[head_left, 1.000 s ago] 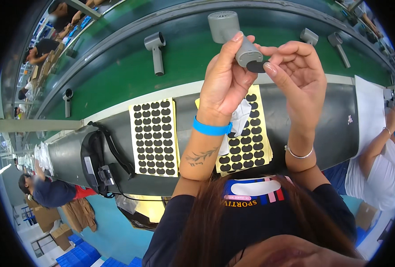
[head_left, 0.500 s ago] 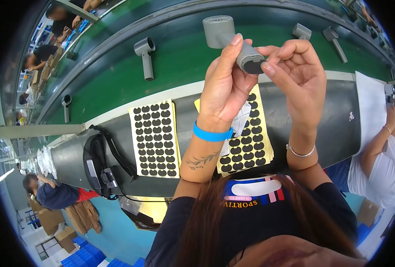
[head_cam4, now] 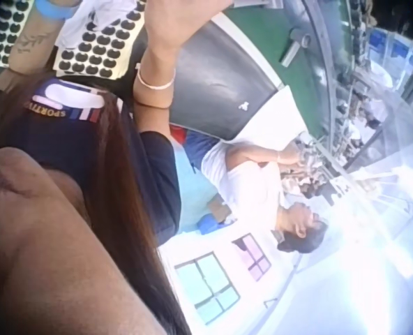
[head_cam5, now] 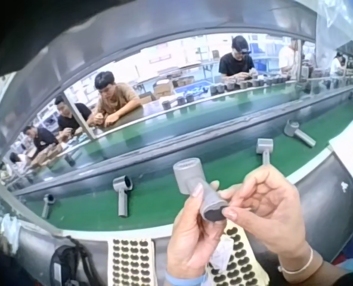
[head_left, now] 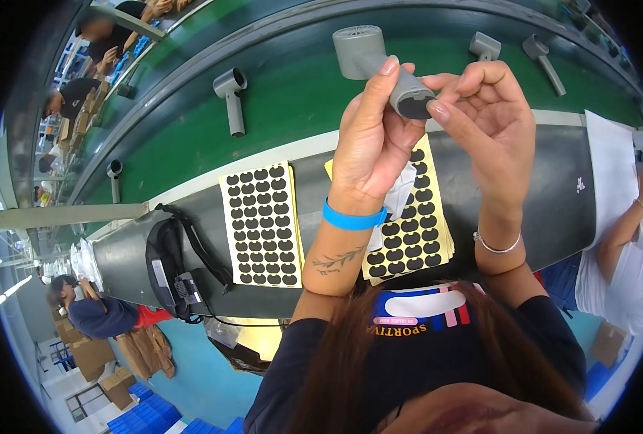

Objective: The recorder is assembling small electronic components by inserting parts and applying labels from a sheet.

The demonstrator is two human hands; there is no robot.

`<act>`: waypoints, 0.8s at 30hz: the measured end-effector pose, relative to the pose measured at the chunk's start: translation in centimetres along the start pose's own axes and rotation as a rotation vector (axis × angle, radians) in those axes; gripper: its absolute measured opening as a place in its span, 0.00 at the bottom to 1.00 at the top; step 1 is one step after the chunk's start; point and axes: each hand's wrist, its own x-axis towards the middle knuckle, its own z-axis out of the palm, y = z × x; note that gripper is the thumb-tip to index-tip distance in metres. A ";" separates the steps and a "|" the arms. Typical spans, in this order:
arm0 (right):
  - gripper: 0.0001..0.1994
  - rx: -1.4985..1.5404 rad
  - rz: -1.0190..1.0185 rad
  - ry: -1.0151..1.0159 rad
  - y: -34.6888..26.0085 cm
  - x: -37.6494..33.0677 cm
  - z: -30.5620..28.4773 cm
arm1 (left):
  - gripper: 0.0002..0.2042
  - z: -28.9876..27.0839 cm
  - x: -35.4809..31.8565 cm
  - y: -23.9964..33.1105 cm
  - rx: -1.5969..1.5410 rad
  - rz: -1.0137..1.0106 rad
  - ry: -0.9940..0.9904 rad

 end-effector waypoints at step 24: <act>0.14 0.072 0.026 -0.029 0.2 0.1 -0.4 | 0.14 -0.1 0.1 -0.2 0.024 0.002 0.013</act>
